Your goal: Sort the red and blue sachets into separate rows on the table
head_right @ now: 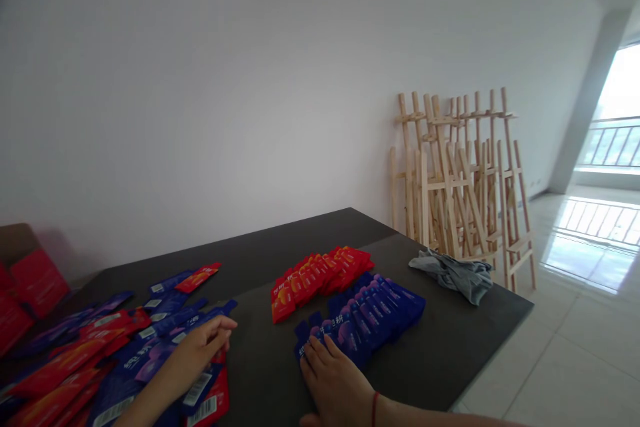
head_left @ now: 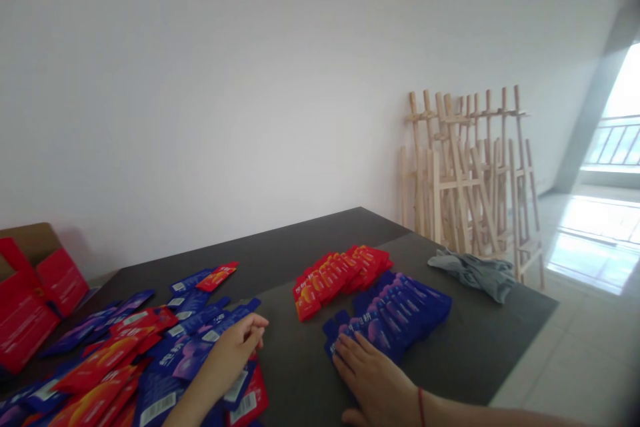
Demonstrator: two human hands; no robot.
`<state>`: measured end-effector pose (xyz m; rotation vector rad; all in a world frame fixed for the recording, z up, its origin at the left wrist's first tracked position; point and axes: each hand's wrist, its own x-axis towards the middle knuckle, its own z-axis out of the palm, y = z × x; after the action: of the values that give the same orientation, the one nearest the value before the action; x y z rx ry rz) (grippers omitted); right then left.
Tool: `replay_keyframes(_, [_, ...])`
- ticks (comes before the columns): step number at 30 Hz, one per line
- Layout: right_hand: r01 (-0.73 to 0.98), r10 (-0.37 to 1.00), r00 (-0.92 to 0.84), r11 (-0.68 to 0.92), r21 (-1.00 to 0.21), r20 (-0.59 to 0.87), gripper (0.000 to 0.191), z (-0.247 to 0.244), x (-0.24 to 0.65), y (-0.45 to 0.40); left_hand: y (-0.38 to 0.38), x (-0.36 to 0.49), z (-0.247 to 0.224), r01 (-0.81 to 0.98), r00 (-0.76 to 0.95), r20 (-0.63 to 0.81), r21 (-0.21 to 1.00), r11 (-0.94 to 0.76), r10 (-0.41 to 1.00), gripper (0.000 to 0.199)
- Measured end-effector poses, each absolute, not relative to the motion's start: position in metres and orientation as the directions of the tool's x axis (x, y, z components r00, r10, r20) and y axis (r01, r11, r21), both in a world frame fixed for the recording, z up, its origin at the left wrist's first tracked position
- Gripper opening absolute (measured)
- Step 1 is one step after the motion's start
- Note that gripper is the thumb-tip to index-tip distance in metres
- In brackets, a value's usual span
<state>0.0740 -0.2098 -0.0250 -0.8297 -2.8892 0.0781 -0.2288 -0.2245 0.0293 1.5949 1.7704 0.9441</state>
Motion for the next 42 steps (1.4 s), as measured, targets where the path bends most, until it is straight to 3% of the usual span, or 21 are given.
replay_keyframes(4, [0.529,0.537,-0.841,0.841,-0.112,0.066,0.064,-0.017,0.081,-0.206,-0.237,-0.253,0.042,0.765,-0.058,0.008,0.643,0.039,0.998,0.019])
replay_keyframes(9, [0.560,0.571,-0.818,0.818,-0.128,0.067,0.065,-0.024,0.086,-0.203,-0.254,-0.265,0.051,0.858,-0.012,-0.133,0.507,0.079,0.991,0.049])
replay_keyframes(15, [0.544,0.554,-0.832,0.806,-0.233,-0.026,0.075,0.013,0.076,-0.210,-0.259,-0.247,0.063,0.959,-0.007,-0.285,0.269,0.086,0.959,0.075])
replay_keyframes(18, [0.478,0.498,-0.867,0.840,-0.257,0.011,0.072,0.028,0.054,-0.216,-0.259,-0.244,0.064,0.971,0.008,-0.288,0.230,0.061,0.958,0.069])
replay_keyframes(23, [0.388,0.452,-0.882,0.857,-0.339,0.133,0.064,0.030,0.007,-0.222,-0.255,-0.255,0.057,0.961,0.053,-0.247,0.277,0.018,0.968,0.045])
replay_keyframes(30, [0.387,0.558,-0.798,0.764,-0.516,0.228,0.062,0.024,-0.042,-0.210,-0.247,-0.263,0.055,0.898,0.143,-0.113,0.433,-0.081,0.983,0.015])
replay_keyframes(34, [0.333,0.621,-0.751,0.648,-0.685,0.223,0.057,0.024,-0.055,-0.205,-0.245,-0.258,0.062,0.826,0.163,-0.028,0.551,-0.121,0.986,0.008])
replay_keyframes(38, [0.197,0.659,-0.729,0.461,-0.865,0.185,0.037,0.017,-0.066,-0.199,-0.244,-0.253,0.064,0.741,0.169,0.002,0.659,-0.128,0.986,0.010])
replay_keyframes(42, [0.171,0.699,-0.708,0.313,-0.934,0.105,0.017,0.000,-0.076,-0.194,-0.243,-0.246,0.060,0.691,0.169,0.000,0.714,-0.118,0.986,0.009])
